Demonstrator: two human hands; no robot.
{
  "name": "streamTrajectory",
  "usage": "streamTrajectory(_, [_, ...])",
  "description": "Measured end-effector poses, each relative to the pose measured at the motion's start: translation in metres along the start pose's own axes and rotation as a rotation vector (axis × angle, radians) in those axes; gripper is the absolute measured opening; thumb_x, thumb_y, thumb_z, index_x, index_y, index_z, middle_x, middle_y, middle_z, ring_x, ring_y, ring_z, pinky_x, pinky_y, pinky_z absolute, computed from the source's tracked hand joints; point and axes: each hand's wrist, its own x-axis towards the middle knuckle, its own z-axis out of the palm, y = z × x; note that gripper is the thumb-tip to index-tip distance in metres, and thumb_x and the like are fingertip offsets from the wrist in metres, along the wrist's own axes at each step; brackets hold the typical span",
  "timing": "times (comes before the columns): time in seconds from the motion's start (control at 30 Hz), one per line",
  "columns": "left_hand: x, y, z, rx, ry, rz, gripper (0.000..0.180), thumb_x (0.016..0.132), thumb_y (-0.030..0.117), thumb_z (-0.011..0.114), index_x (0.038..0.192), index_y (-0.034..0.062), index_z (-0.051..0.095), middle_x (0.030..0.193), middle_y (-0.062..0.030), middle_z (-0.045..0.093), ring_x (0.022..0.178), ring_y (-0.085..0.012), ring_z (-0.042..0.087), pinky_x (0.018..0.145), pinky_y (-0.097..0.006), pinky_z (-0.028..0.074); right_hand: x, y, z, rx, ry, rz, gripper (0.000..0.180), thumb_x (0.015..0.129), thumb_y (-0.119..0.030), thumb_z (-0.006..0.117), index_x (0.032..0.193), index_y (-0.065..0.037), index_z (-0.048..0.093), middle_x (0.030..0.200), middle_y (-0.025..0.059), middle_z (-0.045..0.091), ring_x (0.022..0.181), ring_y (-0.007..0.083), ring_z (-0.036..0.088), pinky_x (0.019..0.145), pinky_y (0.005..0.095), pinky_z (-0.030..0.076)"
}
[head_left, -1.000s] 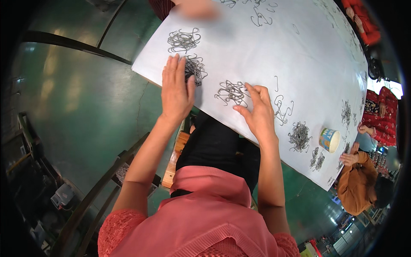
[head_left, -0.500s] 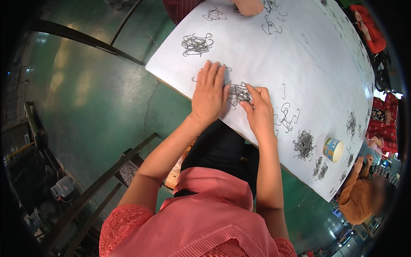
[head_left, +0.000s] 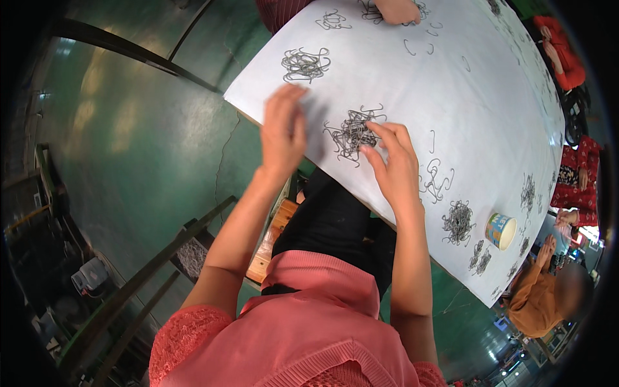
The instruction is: The person sits at a table and repeatedly picks up small metal paperclips, linking them together by hand to form a chain. The person occasionally lifts the growing chain to inspect it or hang it on a nearby metal rack before returning to the table to continue the assembly process.
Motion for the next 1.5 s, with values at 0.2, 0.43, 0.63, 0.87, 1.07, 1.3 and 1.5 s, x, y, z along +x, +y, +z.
streamTrajectory(0.2, [0.061, -0.054, -0.021, 0.167, 0.091, 0.042, 0.027, 0.082, 0.0, 0.054, 0.108, 0.0036, 0.061, 0.117, -0.0156, 0.057, 0.113, -0.0334, 0.052, 0.094, -0.04, 0.044, 0.065, -0.03, 0.049, -0.114, -0.025, -0.257, 0.025, 0.082, -0.01, 0.064, 0.107, -0.014, 0.067, 0.097, 0.0067, 0.054, 0.087, 0.0245, 0.06, 0.071, 0.0362, 0.051])
streamTrajectory(0.43, [0.07, -0.067, -0.01, 0.38, 0.089, 0.104, 0.025, 0.085, 0.007, 0.056, 0.111, 0.0049, 0.059, 0.12, -0.0127, 0.056, 0.109, -0.0322, 0.054, 0.09, -0.038, 0.045, 0.088, -0.036, 0.072, -0.251, -0.047, -0.276, 0.021, 0.084, -0.009, 0.06, 0.103, -0.013, 0.069, 0.093, 0.007, 0.055, 0.085, 0.0236, 0.06, 0.069, 0.0375, 0.051])
streamTrajectory(0.63, [0.064, -0.066, -0.014, 0.323, 0.168, 0.068, 0.024, 0.084, 0.002, 0.054, 0.107, 0.0059, 0.061, 0.116, -0.011, 0.059, 0.105, -0.0292, 0.056, 0.083, -0.035, 0.048, 0.091, -0.035, 0.054, -0.079, -0.076, -0.118, 0.01, 0.083, -0.011, 0.063, 0.092, -0.01, 0.069, 0.089, 0.007, 0.057, 0.076, 0.0256, 0.062, 0.068, 0.0387, 0.05])
streamTrajectory(0.87, [0.066, -0.064, -0.016, 0.128, 0.3, 0.071, 0.026, 0.078, -0.006, 0.051, 0.098, 0.0058, 0.064, 0.105, -0.0103, 0.062, 0.096, -0.0272, 0.057, 0.079, -0.034, 0.047, 0.096, -0.04, 0.074, -0.205, -0.193, -0.166, 0.01, 0.082, -0.016, 0.067, 0.085, -0.007, 0.063, 0.088, 0.0081, 0.059, 0.074, 0.0287, 0.062, 0.066, 0.0398, 0.05])
streamTrajectory(1.07, [0.065, -0.063, -0.019, 0.052, 0.35, 0.082, 0.029, 0.076, -0.008, 0.048, 0.097, 0.0057, 0.064, 0.102, -0.0102, 0.063, 0.092, -0.0267, 0.057, 0.077, -0.034, 0.047, 0.098, -0.039, 0.065, -0.13, -0.368, -0.081, 0.016, 0.085, -0.019, 0.063, 0.085, -0.003, 0.062, 0.091, 0.0116, 0.061, 0.074, 0.0297, 0.062, 0.068, 0.0396, 0.049])
streamTrajectory(1.3, [0.063, -0.062, -0.019, 0.055, 0.321, 0.028, 0.029, 0.078, -0.009, 0.048, 0.099, 0.0042, 0.064, 0.104, -0.0114, 0.063, 0.097, -0.0237, 0.059, 0.081, -0.032, 0.047, 0.111, -0.039, 0.036, 0.021, -0.65, 0.12, 0.017, 0.087, -0.018, 0.06, 0.086, -0.001, 0.061, 0.088, 0.0128, 0.063, 0.08, 0.0265, 0.06, 0.074, 0.0367, 0.046])
streamTrajectory(1.5, [0.064, -0.059, -0.019, 0.08, 0.3, -0.002, 0.027, 0.08, -0.008, 0.048, 0.097, 0.0048, 0.065, 0.104, -0.0113, 0.063, 0.096, -0.0244, 0.06, 0.08, -0.032, 0.047, 0.11, -0.036, 0.049, -0.084, -0.396, -0.082, 0.02, 0.086, -0.022, 0.062, 0.092, -0.004, 0.06, 0.093, 0.0121, 0.059, 0.085, 0.0274, 0.06, 0.077, 0.0387, 0.046])
